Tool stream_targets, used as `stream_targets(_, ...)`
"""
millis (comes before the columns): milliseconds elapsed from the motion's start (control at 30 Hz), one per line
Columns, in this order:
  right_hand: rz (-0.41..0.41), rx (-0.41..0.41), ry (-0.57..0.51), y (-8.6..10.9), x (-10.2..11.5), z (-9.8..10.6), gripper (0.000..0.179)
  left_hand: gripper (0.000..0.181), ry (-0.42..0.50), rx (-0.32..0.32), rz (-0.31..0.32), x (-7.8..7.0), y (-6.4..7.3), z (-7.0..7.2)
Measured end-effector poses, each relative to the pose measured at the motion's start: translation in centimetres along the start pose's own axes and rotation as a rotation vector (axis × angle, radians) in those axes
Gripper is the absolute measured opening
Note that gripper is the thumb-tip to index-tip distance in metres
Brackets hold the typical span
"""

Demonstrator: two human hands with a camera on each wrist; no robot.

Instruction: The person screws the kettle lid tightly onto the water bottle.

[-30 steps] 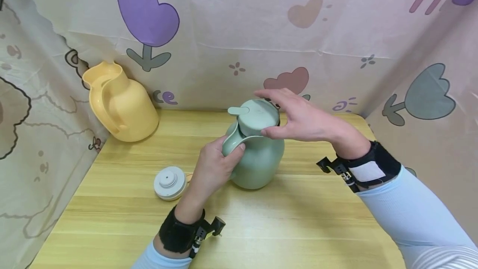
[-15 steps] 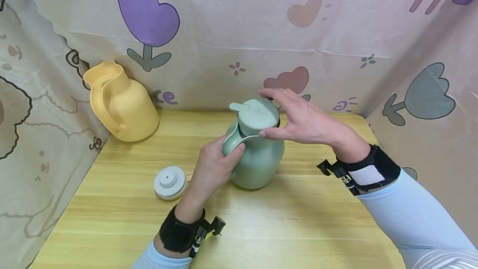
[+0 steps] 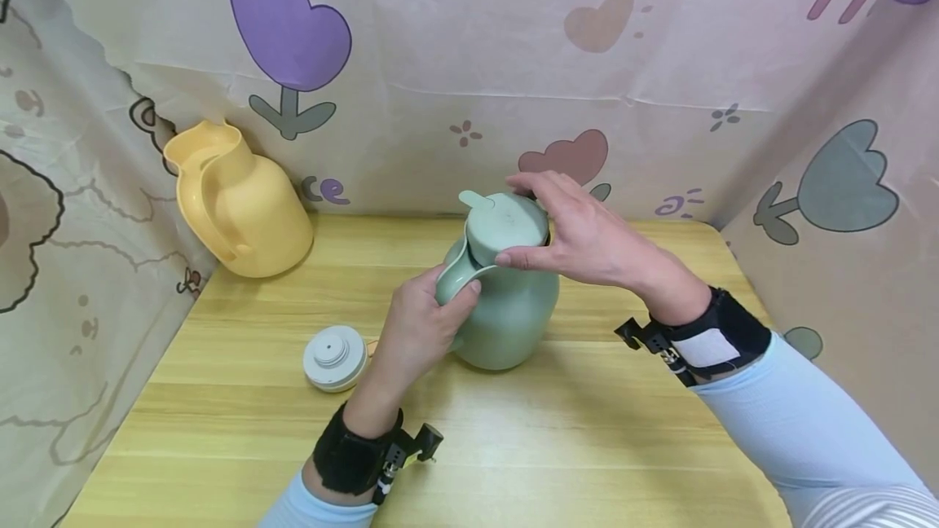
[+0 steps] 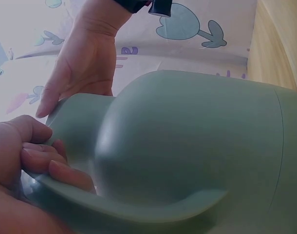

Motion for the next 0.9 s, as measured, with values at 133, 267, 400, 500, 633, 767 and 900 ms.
stream_targets(133,-0.02,0.028,-0.032,0.13,-0.11,-0.04,0.093,0.019,0.005,-0.001,-0.005,-0.01,-0.03,0.05)
stream_targets(267,-0.029,0.071,-0.102,0.28,-0.08,0.08,0.087,0.02,0.015,-0.002,-0.005,-0.04,0.01,0.13)
stream_targets(400,-0.003,0.069,-0.137,0.24,0.05,0.15,0.083,0.02,0.021,-0.004,-0.005,0.05,0.0,0.15)
stream_targets(500,-0.001,0.045,-0.135,0.23,0.01,0.0,0.081,0.019,0.018,-0.007,-0.01,0.13,-0.01,0.12)
stream_targets(633,-0.009,-0.003,-0.103,0.2,-0.04,-0.29,0.084,0.018,0.018,-0.006,-0.018,0.13,0.0,0.04)
stream_targets(767,-0.013,-0.022,-0.079,0.21,-0.04,-0.4,0.089,0.017,0.024,-0.002,-0.014,0.07,0.05,0.02)
stream_targets(900,-0.032,0.008,-0.104,0.25,-0.16,-0.38,0.088,0.018,0.028,0.002,-0.005,0.07,0.06,0.07)
Point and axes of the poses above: each hand's wrist, its own y-axis away from the middle knuckle, its own z-axis out of the back of the hand, x = y × z, the point moved 2 cm from there along -y, towards the middle knuckle
